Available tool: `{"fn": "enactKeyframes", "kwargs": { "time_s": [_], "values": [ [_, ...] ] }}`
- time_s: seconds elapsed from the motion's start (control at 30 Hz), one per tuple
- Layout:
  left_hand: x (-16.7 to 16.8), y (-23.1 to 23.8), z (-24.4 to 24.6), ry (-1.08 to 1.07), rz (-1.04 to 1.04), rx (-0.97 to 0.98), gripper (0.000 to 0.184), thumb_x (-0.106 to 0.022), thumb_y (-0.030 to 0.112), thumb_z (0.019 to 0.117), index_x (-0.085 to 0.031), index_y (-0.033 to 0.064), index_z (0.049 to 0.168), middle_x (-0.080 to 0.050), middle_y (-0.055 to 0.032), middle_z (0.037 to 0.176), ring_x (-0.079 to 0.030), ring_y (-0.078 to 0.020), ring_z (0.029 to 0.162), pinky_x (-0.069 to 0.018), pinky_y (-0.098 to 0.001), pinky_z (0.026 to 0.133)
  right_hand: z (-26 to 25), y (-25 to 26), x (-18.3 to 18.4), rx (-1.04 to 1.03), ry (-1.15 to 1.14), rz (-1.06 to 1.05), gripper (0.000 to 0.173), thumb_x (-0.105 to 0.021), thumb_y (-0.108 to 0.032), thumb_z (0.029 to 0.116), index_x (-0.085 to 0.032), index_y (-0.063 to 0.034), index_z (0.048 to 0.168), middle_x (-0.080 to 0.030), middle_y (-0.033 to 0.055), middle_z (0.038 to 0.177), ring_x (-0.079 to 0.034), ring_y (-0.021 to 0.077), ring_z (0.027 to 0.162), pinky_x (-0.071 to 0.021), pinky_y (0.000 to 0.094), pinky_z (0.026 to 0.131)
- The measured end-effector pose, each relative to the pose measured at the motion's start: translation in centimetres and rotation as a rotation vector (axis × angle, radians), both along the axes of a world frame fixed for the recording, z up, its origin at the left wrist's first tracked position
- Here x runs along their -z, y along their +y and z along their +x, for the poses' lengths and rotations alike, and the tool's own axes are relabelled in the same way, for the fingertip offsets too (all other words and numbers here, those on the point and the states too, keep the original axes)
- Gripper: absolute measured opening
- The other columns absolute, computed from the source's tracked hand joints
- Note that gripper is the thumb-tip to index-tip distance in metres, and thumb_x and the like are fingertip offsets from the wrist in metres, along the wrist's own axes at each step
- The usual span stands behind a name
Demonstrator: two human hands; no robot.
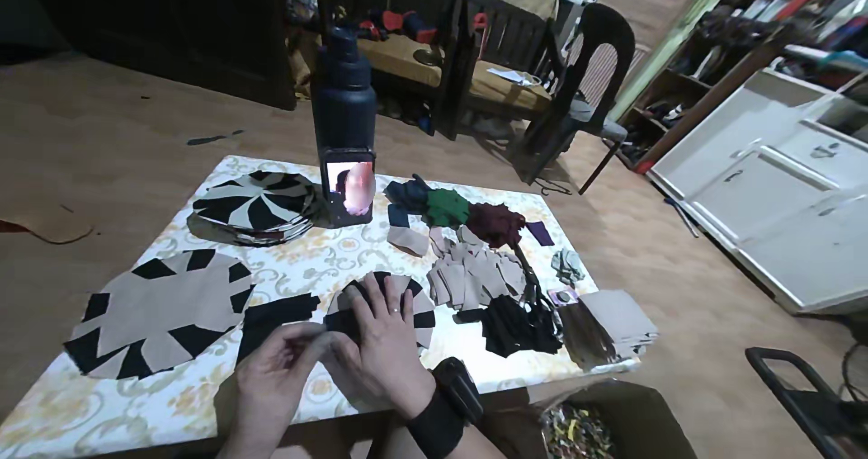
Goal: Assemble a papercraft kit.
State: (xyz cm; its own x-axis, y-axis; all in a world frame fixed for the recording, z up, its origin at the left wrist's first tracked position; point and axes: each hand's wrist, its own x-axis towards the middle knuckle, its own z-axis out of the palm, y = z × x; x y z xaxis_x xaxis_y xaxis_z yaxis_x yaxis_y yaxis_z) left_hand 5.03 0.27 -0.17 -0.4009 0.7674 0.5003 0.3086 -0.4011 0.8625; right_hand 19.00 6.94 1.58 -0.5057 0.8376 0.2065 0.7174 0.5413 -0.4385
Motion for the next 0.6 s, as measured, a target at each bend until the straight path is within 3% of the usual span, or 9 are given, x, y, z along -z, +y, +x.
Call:
{"fn": "enactKeyframes", "kwargs": {
  "time_s": [0.1,0.17,0.27,0.37,0.47,0.6],
  "values": [
    [-0.6,-0.7,-0.6,-0.081,-0.138,0.014,0.011,-0.068,0.004,0.0904,-0.065,0.0027,0.101,-0.067,0.0128,0.083,-0.06,0.0087,0.066,-0.0515,-0.0101,0.059,2.0,0.0,-0.5,0.014,0.217,0.111,0.058,-0.053,-0.052,0.1005,-0.064,-0.0094,0.139,-0.052,0.0159,0.152,-0.041,0.044,0.145,-0.0262,0.0695,0.117],
    [-0.9,-0.9,-0.8,-0.077,-0.204,0.018,0.01,-0.068,0.006,0.0918,-0.064,0.0049,0.101,-0.065,0.0149,0.078,-0.057,0.0093,0.061,-0.0498,-0.0101,0.054,4.0,0.2,-0.6,0.013,0.31,0.125,0.046,-0.06,-0.039,0.1001,-0.068,-0.0036,0.13,-0.06,0.0181,0.142,-0.05,0.0417,0.138,-0.0391,0.0611,0.113],
    [-0.9,-1.1,-0.9,-0.046,-0.255,0.023,0.011,-0.067,0.01,0.0936,-0.064,0.0034,0.101,-0.06,0.0147,0.072,-0.054,0.0095,0.057,-0.0475,-0.0105,0.052,7.6,0.9,-0.5,0.073,0.323,0.205,0.031,-0.066,-0.023,0.0976,-0.071,-0.0006,0.119,-0.068,0.0186,0.124,-0.067,0.0334,0.114,-0.057,0.046,0.093],
    [-0.5,-1.1,-0.9,-0.044,-0.243,0.011,0.009,-0.065,0.01,0.0948,-0.064,0.0027,0.099,-0.06,0.0142,0.074,-0.053,0.0101,0.057,-0.047,-0.0101,0.053,11.1,1.7,-1.6,0.196,0.255,0.207,0.026,-0.063,-0.012,0.0967,-0.071,0.0004,0.118,-0.069,0.0191,0.119,-0.07,0.032,0.106,-0.059,0.0446,0.087],
    [-0.4,-1.2,-0.9,-0.045,-0.234,0.026,0.008,-0.062,0.011,0.0967,-0.065,0.0032,0.099,-0.062,0.0143,0.077,-0.053,0.0104,0.058,-0.0476,-0.0096,0.054,14.5,3.5,-2.0,0.297,0.194,0.24,0.024,-0.06,-0.007,0.0973,-0.071,0.0021,0.117,-0.069,0.0208,0.117,-0.069,0.0346,0.105,-0.058,0.0476,0.09],
    [-0.4,-1.1,-1.0,0.001,-0.238,0.011,0.014,-0.061,0.015,0.0982,-0.066,0.0025,0.096,-0.06,0.0137,0.073,-0.051,0.0106,0.056,-0.0451,-0.0093,0.052,15.8,5.0,-2.0,0.271,0.235,0.301,0.021,-0.062,-0.006,0.0956,-0.072,0.0017,0.112,-0.071,0.0185,0.109,-0.072,0.028,0.093,-0.0601,0.0391,0.083]
  ]
}}
